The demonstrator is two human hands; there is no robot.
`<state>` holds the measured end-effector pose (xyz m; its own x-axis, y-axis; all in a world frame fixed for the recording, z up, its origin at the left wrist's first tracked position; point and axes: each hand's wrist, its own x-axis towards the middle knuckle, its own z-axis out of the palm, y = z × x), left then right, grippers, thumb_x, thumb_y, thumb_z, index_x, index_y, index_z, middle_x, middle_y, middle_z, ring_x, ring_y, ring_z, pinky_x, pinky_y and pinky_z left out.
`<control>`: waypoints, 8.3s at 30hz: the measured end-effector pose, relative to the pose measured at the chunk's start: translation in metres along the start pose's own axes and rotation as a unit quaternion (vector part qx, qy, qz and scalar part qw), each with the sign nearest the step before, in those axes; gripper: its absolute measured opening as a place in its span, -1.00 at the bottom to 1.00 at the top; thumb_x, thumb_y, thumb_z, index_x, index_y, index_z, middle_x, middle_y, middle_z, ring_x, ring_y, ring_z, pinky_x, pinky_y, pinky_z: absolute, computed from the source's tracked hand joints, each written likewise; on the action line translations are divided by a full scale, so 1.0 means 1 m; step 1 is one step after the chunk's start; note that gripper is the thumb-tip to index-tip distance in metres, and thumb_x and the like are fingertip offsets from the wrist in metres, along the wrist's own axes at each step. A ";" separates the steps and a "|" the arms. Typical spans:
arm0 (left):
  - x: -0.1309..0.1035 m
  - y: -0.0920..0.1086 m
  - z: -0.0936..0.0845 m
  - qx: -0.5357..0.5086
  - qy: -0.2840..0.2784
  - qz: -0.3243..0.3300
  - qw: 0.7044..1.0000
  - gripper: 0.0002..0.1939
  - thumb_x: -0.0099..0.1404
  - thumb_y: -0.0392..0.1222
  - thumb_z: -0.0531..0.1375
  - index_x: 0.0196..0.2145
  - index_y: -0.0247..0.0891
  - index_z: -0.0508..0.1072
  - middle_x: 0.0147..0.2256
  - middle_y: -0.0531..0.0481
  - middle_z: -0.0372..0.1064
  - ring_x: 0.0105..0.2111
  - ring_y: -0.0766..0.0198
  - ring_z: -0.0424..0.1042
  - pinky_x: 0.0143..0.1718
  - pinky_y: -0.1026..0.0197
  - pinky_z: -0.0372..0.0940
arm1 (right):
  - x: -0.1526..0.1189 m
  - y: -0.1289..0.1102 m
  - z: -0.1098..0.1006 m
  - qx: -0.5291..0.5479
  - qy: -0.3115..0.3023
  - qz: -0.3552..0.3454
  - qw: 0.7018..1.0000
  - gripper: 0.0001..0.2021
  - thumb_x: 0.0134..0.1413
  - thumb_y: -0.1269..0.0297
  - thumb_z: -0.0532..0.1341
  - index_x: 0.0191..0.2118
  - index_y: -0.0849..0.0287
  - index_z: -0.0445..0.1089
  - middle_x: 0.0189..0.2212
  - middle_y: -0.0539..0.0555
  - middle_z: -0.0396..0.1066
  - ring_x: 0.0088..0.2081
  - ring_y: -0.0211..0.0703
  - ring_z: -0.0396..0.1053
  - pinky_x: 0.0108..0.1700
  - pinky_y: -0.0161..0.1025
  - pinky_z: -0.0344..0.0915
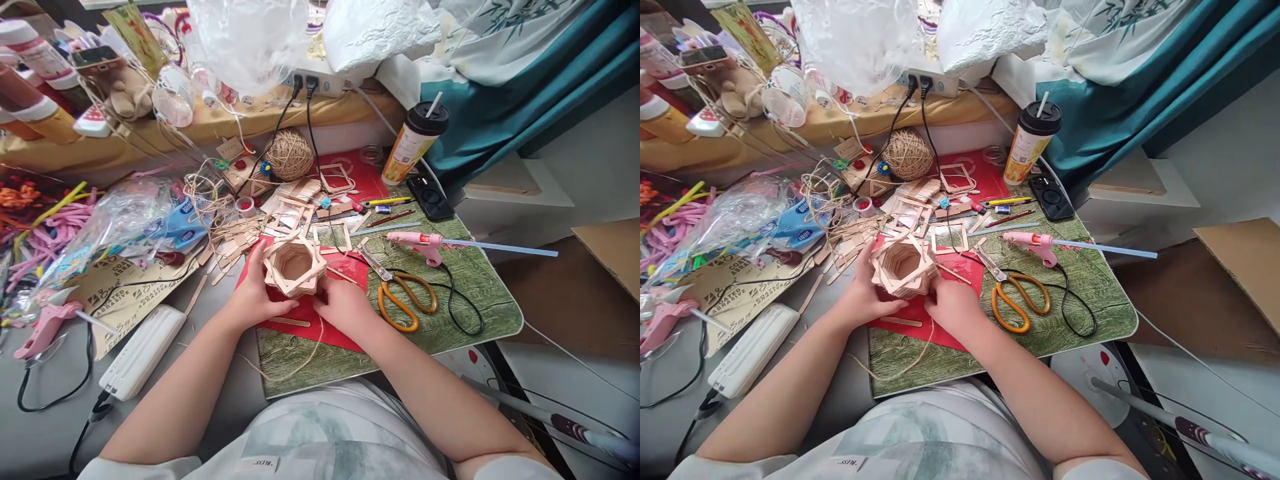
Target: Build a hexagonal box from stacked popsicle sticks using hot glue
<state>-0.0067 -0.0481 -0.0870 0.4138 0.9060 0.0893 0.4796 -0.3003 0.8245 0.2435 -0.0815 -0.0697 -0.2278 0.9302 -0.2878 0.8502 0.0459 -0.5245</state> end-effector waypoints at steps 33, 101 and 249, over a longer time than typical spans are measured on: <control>0.004 -0.001 -0.020 -0.013 0.102 0.158 0.982 -0.41 0.31 -0.21 0.36 0.27 -0.04 0.40 0.39 -0.22 0.12 0.46 -0.12 0.12 0.47 -0.24 0.15 | -0.002 0.024 0.015 0.110 0.078 -0.092 0.986 -0.99 0.17 0.31 0.28 -0.29 0.06 0.47 -0.49 -0.06 0.50 -0.44 -0.18 0.46 -0.33 -0.25 0.27; 0.001 0.014 -0.018 0.117 0.127 0.289 0.942 -0.59 0.24 -0.21 0.48 0.00 0.00 0.51 0.11 -0.09 0.50 0.21 0.01 0.40 0.26 -0.13 0.35 | -0.009 0.026 0.015 0.173 0.296 -0.316 0.885 -0.73 0.34 0.42 0.28 0.08 -0.02 0.48 -0.30 0.03 0.59 -0.34 -0.15 0.52 -0.26 -0.16 0.48; 0.005 0.011 -0.008 -0.160 0.181 0.013 0.970 -0.80 0.38 -0.14 0.34 -0.06 -0.14 0.50 0.20 -0.17 0.47 0.23 0.06 0.46 0.29 -0.03 0.38 | 0.003 0.023 0.020 0.216 0.332 -0.257 0.881 -0.58 0.28 0.48 0.28 0.18 -0.03 0.43 0.09 0.19 0.43 -0.08 -0.05 0.55 -0.17 -0.09 0.61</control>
<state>-0.0059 -0.0446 -0.0725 0.0958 0.9620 0.2559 0.1833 -0.2697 0.9453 0.2530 -0.0845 -0.0989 -0.0797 0.8411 0.5349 0.4223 0.5146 -0.7463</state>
